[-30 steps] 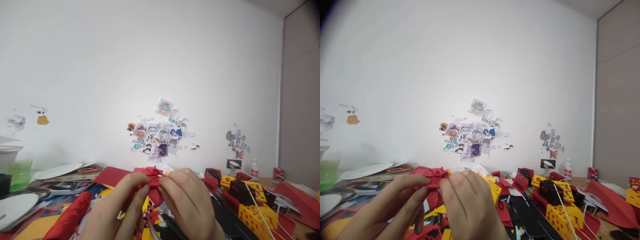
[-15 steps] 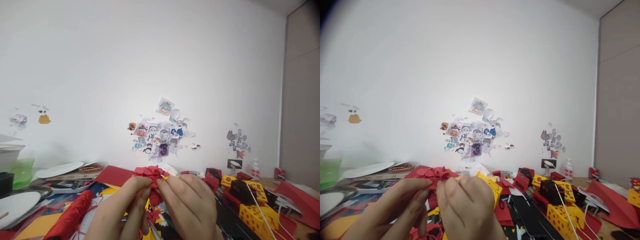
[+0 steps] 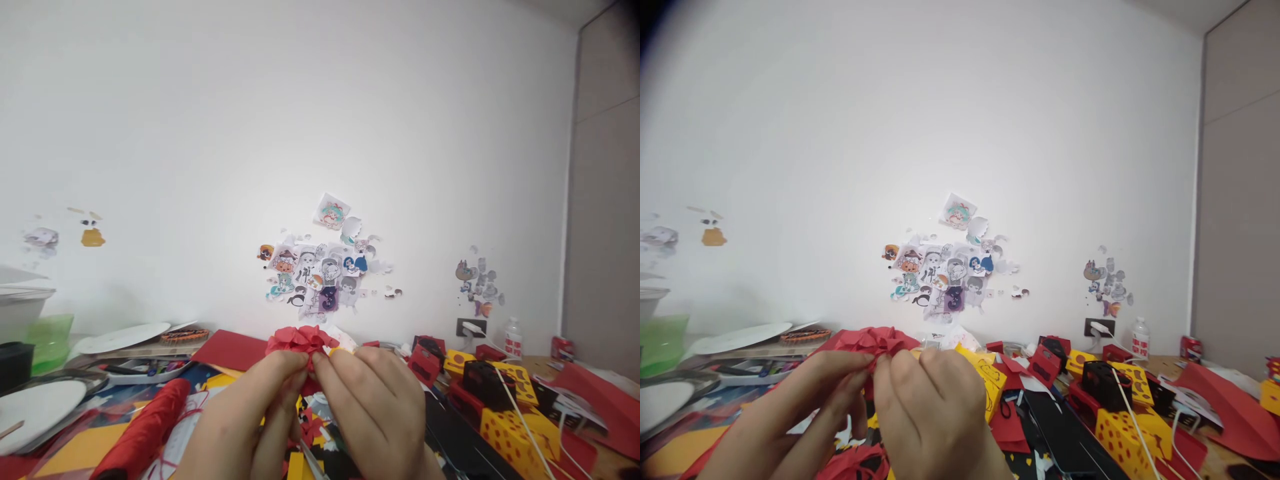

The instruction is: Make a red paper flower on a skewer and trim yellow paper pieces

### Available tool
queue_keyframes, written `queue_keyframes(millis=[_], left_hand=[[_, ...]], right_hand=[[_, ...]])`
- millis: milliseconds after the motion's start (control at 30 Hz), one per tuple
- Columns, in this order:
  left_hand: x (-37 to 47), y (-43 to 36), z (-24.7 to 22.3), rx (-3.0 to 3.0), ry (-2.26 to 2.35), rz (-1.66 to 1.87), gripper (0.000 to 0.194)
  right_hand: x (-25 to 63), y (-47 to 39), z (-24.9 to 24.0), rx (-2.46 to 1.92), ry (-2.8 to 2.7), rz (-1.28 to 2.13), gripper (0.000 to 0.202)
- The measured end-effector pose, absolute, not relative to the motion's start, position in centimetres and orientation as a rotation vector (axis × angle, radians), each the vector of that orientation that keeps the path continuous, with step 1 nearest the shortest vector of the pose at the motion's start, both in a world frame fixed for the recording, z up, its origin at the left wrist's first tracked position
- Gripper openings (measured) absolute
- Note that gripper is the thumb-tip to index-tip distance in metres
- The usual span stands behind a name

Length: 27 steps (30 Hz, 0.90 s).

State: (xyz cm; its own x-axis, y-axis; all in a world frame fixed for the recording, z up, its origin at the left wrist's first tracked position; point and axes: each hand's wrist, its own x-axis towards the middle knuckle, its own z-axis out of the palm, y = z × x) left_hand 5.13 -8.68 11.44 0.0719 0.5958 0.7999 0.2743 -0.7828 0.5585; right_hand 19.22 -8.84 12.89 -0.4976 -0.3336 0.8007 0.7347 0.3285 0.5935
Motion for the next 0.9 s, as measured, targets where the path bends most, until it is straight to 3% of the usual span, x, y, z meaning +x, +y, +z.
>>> queue_keyframes(millis=[100,333,900], left_hand=[[4.8,-8.3,11.6,2.144,0.869,1.734,0.013],[6.0,-8.1,10.9,1.982,0.776,1.69,0.04],[6.7,-6.9,11.3,1.525,0.609,1.73,0.058]], right_hand=[[19.4,-8.5,12.9,-0.408,-1.614,-1.323,0.015],[20.2,-7.6,13.1,-0.523,-1.623,-1.204,0.015],[21.1,-7.2,13.6,-0.47,-1.726,-1.036,0.012]])
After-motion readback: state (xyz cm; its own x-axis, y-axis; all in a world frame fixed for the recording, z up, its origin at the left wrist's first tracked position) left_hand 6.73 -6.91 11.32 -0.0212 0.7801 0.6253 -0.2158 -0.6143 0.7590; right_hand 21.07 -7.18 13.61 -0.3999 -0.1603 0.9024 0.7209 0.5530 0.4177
